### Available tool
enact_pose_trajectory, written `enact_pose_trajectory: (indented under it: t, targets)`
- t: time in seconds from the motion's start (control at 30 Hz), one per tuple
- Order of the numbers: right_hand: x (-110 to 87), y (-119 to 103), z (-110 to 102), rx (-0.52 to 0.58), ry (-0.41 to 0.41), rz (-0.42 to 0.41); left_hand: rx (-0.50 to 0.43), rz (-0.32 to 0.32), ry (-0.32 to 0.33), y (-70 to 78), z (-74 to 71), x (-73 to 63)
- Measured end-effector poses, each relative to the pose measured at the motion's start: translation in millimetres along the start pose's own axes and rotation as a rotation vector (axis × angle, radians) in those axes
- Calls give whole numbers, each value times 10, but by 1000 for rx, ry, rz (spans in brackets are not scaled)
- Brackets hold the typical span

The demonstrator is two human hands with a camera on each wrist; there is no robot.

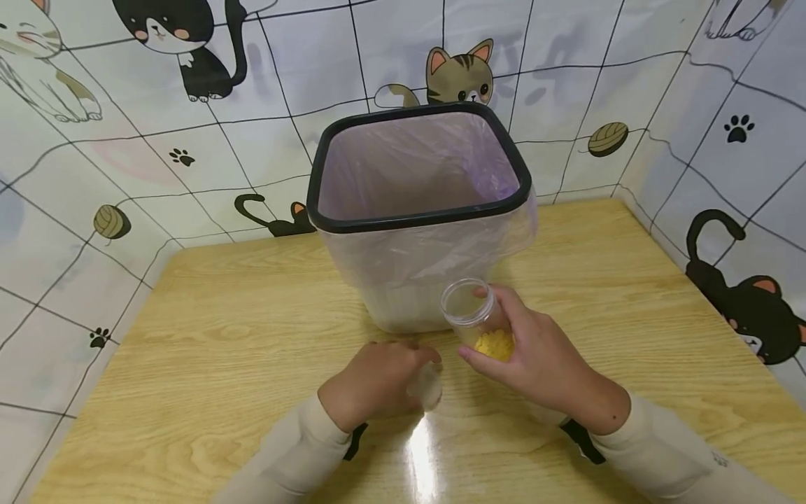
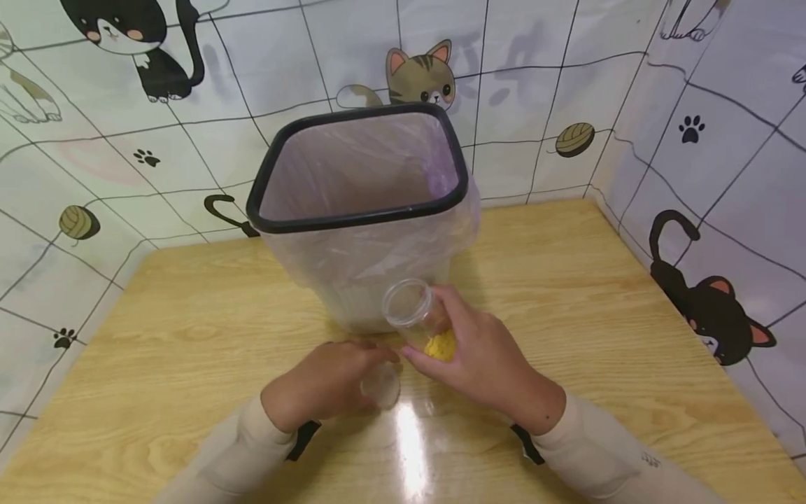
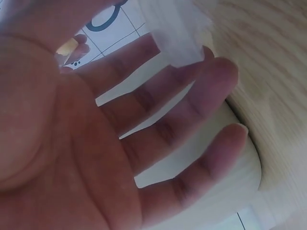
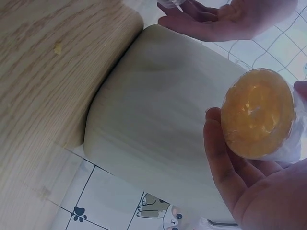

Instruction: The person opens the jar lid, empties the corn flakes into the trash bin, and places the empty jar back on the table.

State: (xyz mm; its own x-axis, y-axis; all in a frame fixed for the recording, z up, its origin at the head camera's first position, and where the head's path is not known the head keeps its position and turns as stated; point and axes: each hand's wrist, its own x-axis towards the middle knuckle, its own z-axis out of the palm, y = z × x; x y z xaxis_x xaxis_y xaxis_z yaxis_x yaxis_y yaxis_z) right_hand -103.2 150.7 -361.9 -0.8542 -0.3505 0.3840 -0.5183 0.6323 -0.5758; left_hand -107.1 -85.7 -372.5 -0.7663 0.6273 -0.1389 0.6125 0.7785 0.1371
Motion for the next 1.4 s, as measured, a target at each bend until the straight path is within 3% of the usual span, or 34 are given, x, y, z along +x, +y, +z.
enact_pose_trajectory:
  t: [0.27,0.43,0.83,1.23,1.4]
  targets:
    - [-14,9,4,1,7,-4,30,-21,6,48,68,27]
    - [-11,8,4,-5,19,-31,94,-23,19,73,83,35]
    - [-31,-6,-12,2,14,-12,162,2,53,107,105,41]
    - [-22,-16,-17,-1,11,-13,126,-18,37,92,99,24]
    - [-16,-11,-27,-1,19,-26,79,-19,117,42,58,35]
